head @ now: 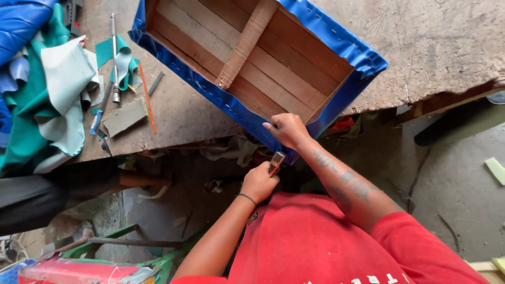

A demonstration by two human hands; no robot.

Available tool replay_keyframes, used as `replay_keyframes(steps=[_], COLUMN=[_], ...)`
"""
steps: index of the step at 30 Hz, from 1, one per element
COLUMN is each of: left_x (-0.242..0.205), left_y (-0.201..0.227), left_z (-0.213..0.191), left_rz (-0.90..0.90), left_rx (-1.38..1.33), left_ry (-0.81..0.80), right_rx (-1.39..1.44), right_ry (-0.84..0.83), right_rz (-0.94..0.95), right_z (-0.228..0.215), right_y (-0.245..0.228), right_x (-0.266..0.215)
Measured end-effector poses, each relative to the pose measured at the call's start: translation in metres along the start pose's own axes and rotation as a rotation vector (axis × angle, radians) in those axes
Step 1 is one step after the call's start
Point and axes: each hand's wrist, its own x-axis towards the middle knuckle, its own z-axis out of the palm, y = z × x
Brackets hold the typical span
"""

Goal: The person staples blue fabric onto the edges of a wooden frame using a staple gun. They repeatedly pull the fabric taut and secure it along the perimeter, occasionally flipping the frame to work on different sides.

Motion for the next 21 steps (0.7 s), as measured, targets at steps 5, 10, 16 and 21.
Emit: replay_keyframes(steps=[5, 10, 16, 21], left_x=[-0.031, -0.003, 0.007, -0.023], left_y=[0.004, 0.021, -0.004, -0.028], left_z=[-0.019, 0.002, 0.04, 0.022], left_rz=[0.018, -0.013, -0.045, 0.134], left_rx=[-0.08, 0.118, 0.099, 0.016], left_ry=[-0.103, -0.041, 0.018, -0.102], right_rx=[0.02, 0.016, -0.021, -0.051], right_ry=[0.004, 0.009, 0.067, 0.098], right_rz=[-0.022, -0.022, -0.092, -0.14], right_z=[-0.011, -0.004, 0.019, 0.01], right_y=[-0.005, 0.006, 0.013, 0.008], right_x=[0.007, 0.01, -0.01, -0.003])
